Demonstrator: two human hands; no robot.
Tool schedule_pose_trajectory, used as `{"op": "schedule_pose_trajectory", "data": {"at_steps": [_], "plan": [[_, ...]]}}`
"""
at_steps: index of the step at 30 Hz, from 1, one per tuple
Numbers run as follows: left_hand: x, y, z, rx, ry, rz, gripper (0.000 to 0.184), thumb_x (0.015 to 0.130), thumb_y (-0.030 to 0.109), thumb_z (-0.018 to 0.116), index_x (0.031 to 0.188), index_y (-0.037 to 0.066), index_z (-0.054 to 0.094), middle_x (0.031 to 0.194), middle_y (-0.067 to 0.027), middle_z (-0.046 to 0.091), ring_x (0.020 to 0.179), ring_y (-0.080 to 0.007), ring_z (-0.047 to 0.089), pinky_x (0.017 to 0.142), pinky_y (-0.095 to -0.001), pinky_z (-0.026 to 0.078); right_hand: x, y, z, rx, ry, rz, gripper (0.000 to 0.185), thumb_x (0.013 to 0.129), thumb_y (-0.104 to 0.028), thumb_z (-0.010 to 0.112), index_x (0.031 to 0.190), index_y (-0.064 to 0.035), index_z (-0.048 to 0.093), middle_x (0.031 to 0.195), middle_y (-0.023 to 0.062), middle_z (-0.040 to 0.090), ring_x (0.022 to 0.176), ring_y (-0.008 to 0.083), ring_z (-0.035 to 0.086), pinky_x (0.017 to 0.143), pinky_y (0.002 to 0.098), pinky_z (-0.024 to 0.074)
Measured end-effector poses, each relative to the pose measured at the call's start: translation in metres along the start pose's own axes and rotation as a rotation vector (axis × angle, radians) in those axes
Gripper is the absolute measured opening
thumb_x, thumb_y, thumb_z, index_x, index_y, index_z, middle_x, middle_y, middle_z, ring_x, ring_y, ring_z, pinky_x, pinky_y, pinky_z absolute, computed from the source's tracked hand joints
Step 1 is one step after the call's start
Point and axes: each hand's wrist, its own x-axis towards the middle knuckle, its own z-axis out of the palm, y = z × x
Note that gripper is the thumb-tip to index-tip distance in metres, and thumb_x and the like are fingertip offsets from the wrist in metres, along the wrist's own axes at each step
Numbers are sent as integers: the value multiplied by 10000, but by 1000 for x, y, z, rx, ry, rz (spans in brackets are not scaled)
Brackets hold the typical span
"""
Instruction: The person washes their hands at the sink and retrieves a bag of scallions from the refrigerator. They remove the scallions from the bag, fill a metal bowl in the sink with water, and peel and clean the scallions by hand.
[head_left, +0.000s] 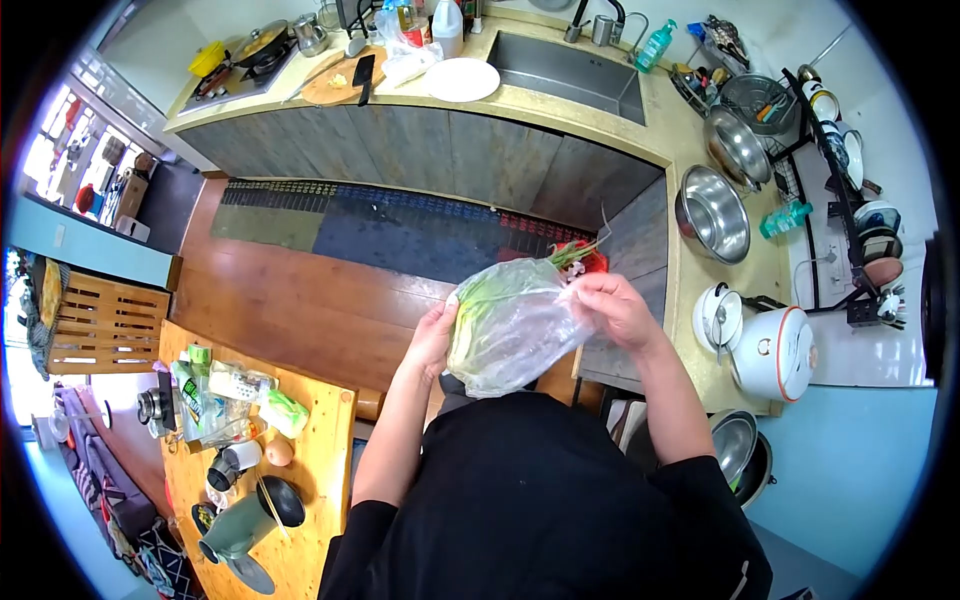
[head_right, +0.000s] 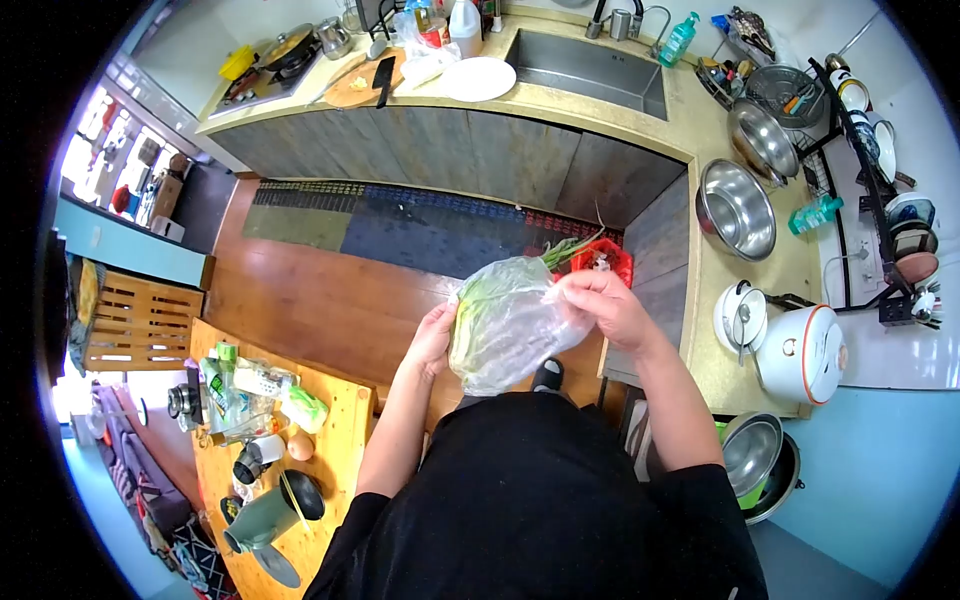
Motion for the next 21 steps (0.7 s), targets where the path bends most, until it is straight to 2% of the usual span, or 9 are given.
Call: {"op": "schedule_pose_trajectory", "data": {"at_steps": [1,4,5,8,9,13,15,19,21], "plan": [[1,0,0,-12,-7,-11,285,992,274,523,1070,14,611,1010,-68,664,883,-143,644,800,-307,546,-1,-2,-1,113,-62,79,253,862,10,471,1015,32,670,897,56,673,842,133,615,787,250,459],[-1,2,8,-50,-45,-29,305,1001,274,500,1139,16,584,1073,-86,650,940,-173,642,832,-332,542,0,21,-22,-229,-280,213,342,817,58,447,1081,36,664,963,80,689,895,146,631,821,265,473],[0,3,13,-89,-51,-50,313,1004,270,487,1164,15,570,1103,-97,641,969,-187,637,854,-345,535,2,29,-20,-330,-338,137,302,845,52,499,1098,25,662,970,71,685,883,135,628,818,278,487],[3,0,28,-195,-102,-131,341,1009,258,453,1229,10,534,1186,-126,615,1053,-226,620,920,-376,507,3,54,1,-106,-129,379,273,874,7,583,1142,11,637,1007,70,676,901,134,627,806,291,502],[5,-1,32,-226,-131,-164,349,1009,253,443,1242,7,526,1208,-133,606,1079,-235,610,940,-384,495,7,73,-1,-29,-127,314,329,872,-71,670,1188,-7,605,1045,65,660,912,134,629,779,300,518],[5,-8,45,-169,-184,-203,347,1011,230,423,1262,5,508,1256,-125,586,1131,-227,586,981,-378,470,5,95,5,226,-76,273,377,828,-96,729,1173,-17,600,1057,57,648,918,135,630,771,307,534],[-3,-5,60,-117,-179,-189,371,1018,204,405,1312,-7,486,1258,-125,582,1128,-205,582,983,-353,466,11,105,14,215,64,220,377,821,-92,733,1166,-17,599,1055,59,649,920,139,631,776,312,538],[2,-14,67,-128,-199,-174,359,1022,232,431,1288,7,518,1227,-109,603,1092,-191,598,958,-339,477,23,119,16,338,242,131,362,818,-70,727,1152,-17,597,1048,60,650,910,149,632,772,315,539],[10,-21,62,-79,-137,-50,330,1018,226,442,1256,17,536,1212,-93,611,1093,-194,598,959,-350,478,25,121,16,373,299,65,317,827,-53,711,1124,-15,608,1029,56,651,888,152,636,766,313,536]]}}
